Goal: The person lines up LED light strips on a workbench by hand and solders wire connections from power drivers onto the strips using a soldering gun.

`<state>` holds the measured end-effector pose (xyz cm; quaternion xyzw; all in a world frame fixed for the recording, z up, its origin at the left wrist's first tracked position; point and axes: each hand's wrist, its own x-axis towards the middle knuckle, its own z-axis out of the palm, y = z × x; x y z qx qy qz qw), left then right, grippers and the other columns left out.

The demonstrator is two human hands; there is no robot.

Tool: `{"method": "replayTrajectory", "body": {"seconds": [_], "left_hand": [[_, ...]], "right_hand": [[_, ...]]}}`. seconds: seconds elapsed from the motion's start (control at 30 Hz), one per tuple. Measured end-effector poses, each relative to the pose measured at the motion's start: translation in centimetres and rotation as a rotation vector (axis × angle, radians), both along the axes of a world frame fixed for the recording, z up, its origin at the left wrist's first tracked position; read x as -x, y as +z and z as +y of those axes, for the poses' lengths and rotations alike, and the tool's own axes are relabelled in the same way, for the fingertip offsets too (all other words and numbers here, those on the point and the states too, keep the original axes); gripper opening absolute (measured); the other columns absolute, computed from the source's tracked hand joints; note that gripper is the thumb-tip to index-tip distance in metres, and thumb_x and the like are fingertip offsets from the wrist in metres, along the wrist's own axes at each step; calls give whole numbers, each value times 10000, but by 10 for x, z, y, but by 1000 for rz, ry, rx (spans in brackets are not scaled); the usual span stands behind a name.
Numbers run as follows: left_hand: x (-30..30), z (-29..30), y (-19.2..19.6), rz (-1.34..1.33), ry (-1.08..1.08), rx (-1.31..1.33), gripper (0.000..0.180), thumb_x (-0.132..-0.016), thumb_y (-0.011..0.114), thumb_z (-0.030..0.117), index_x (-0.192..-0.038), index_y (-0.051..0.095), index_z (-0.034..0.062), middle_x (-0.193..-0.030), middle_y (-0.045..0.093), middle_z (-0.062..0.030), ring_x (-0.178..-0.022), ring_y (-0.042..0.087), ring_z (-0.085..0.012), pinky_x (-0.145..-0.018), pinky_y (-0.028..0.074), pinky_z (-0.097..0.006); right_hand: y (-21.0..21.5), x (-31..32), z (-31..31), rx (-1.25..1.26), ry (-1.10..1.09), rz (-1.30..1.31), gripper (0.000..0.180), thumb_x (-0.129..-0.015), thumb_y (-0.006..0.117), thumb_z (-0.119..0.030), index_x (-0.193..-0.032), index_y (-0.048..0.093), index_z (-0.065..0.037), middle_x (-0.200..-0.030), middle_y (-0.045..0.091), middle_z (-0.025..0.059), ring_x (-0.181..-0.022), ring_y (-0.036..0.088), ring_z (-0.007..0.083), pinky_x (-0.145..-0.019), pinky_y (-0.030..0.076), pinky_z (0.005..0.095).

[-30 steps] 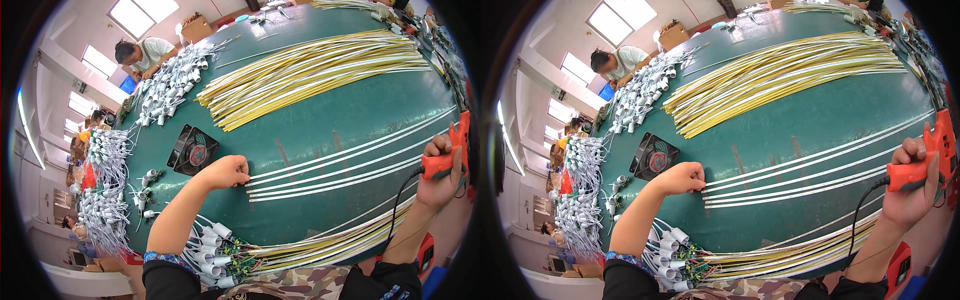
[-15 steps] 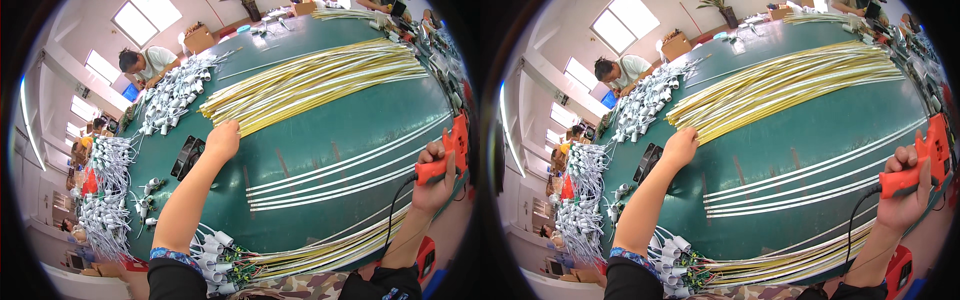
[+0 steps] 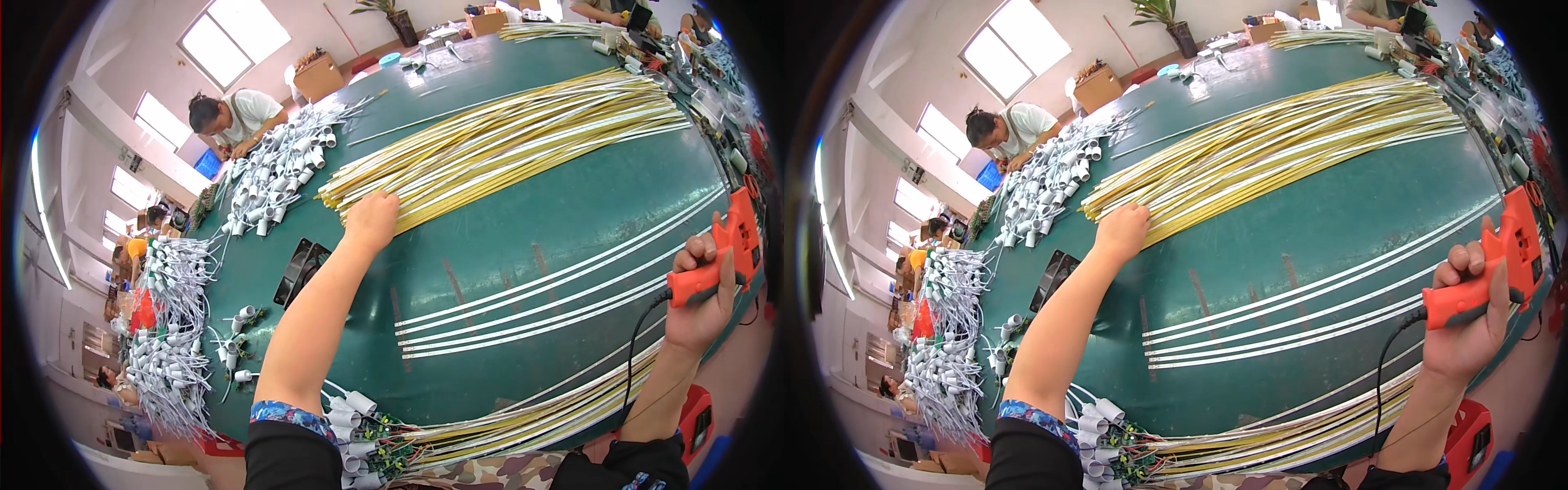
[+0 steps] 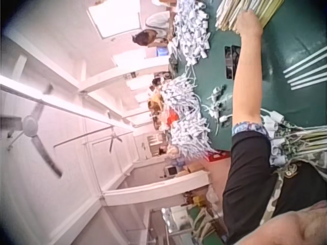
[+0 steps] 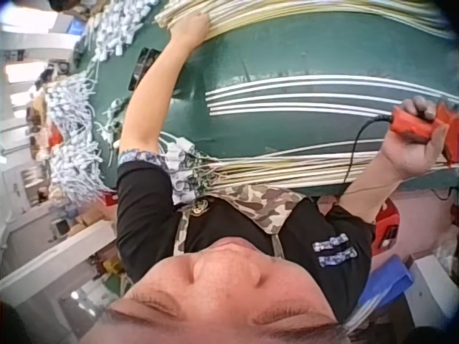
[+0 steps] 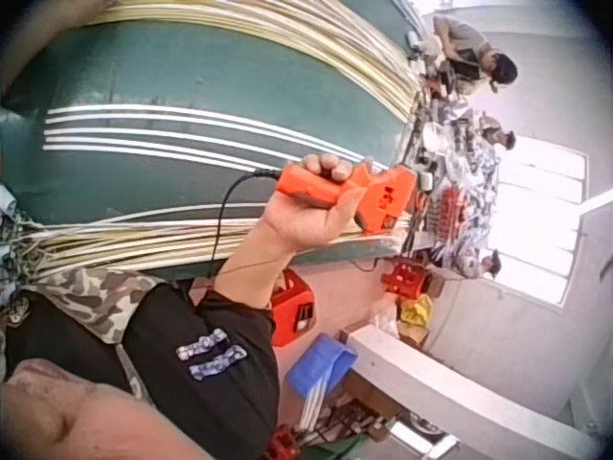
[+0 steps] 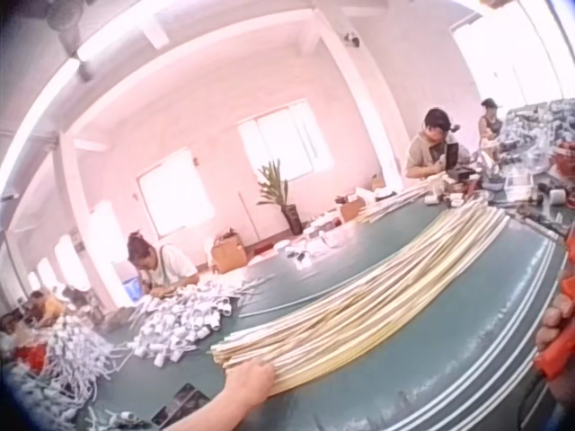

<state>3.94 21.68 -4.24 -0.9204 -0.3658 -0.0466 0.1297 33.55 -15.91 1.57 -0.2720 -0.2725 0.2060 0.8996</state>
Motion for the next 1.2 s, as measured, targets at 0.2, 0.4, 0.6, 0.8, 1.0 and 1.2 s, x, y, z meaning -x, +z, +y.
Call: {"method": "replayTrajectory", "body": {"seconds": [0.2, 0.4, 0.6, 0.8, 1.0, 1.2], "left_hand": [[-7, 8, 3, 30, 24, 104, 134, -869, 540, 160, -891, 622, 56, -914, 631, -142, -893, 625, -348, -773, 502, -454], [1, 5, 15, -4, 30, 125, 136, -824, 537, 60, -947, 595, 48, -971, 612, -159, -970, 607, -352, -817, 500, -447], [5, -5, 42, -448, -27, 178, 107, -879, 521, 114, -944, 566, 43, -916, 602, -180, -919, 571, -418, -811, 461, -478], [15, -27, 101, -1335, -165, 1632, 41, -923, 545, 53, -958, 558, 36, -753, 482, 21, -555, 388, -47, -485, 311, -186], [19, -61, 91, -1253, -302, 1708, 78, -948, 534, 108, -1016, 539, 70, -838, 481, -8, -550, 384, -42, -483, 304, -184], [54, -65, 104, -1542, -741, 1687, 123, -980, 511, 164, -1038, 545, 61, -817, 425, -6, -539, 382, -59, -477, 313, -212]], "right_hand": [[0, -2, -3, -8, -6, 18, 572, -957, 551, -217, -1383, 320, 87, -921, 455, 41, -856, 429, 114, -726, 434, 234], [-3, -3, -2, -13, 7, 46, 570, -953, 555, -212, -1380, 325, 88, -920, 456, 44, -850, 428, 119, -724, 432, 237], [-1, -2, -2, 0, -5, 26, 579, -954, 552, -217, -1388, 320, 88, -922, 462, 46, -862, 440, 120, -727, 434, 239], [0, 0, -4, -19, -14, 27, 573, -955, 549, -205, -1389, 316, 88, -919, 465, 45, -864, 445, 119, -730, 430, 234], [-2, -10, -14, -149, -2, 24, 555, -961, 532, -186, -1384, 308, 93, -917, 449, 43, -868, 433, 124, -740, 419, 244], [6, -6, -17, -245, 36, -21, 559, -947, 545, -156, -1385, 296, 89, -902, 422, 36, -855, 412, 120, -738, 397, 243]]}}
